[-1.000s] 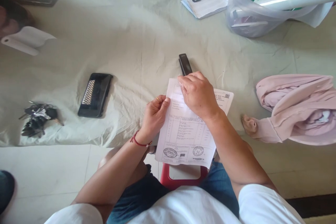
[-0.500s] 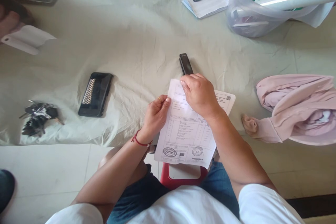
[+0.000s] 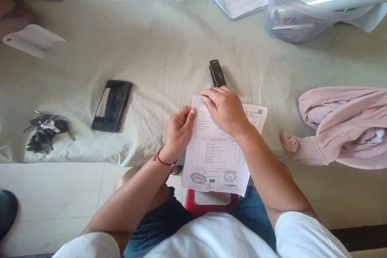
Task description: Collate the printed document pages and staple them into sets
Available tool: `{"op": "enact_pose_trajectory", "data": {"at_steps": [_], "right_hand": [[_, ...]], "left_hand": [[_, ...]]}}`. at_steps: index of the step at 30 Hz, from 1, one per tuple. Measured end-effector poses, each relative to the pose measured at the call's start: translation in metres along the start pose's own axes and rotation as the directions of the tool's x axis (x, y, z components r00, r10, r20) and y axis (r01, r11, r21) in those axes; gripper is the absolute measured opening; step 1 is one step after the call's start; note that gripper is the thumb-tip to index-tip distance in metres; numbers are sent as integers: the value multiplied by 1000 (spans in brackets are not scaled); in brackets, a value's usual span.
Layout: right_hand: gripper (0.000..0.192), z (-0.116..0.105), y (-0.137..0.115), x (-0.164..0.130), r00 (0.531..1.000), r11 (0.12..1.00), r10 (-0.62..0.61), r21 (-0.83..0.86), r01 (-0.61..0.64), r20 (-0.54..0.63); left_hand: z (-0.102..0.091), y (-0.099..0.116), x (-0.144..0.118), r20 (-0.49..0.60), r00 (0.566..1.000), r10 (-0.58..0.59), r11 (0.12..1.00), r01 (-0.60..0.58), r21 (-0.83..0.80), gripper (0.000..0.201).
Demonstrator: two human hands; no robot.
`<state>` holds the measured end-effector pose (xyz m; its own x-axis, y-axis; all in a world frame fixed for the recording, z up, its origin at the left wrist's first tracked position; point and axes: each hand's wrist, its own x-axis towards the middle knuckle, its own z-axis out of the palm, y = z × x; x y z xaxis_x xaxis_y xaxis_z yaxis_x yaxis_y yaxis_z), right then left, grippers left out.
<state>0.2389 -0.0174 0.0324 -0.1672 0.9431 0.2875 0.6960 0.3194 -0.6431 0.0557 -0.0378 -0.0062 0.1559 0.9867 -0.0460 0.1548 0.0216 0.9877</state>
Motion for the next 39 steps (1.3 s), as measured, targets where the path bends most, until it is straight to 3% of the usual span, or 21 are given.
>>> {"op": "enact_pose_trajectory", "data": {"at_steps": [7, 11, 23, 34, 39], "right_hand": [[16, 0, -1, 2, 999, 999, 1, 40, 1, -41], [13, 0, 0, 2, 994, 997, -60, 42, 64, -93], [26, 1, 4, 2, 980, 981, -188, 36, 191, -67], [18, 5, 6, 1, 932, 942, -324, -143, 303, -161], [15, 10, 6, -1, 933, 946, -308, -168, 279, -186]], "left_hand": [[0, -1, 0, -7, 1000, 5, 999, -6, -36, 48], [-1, 0, -2, -14, 1000, 23, 999, -23, -25, 49], [2, -1, -3, -9, 996, 84, 993, -83, 83, 44], [1, -1, -2, -7, 999, 38, 999, -38, 14, 45], [0, -1, -1, -6, 1000, 13, 1000, -13, 2, 47]]}}
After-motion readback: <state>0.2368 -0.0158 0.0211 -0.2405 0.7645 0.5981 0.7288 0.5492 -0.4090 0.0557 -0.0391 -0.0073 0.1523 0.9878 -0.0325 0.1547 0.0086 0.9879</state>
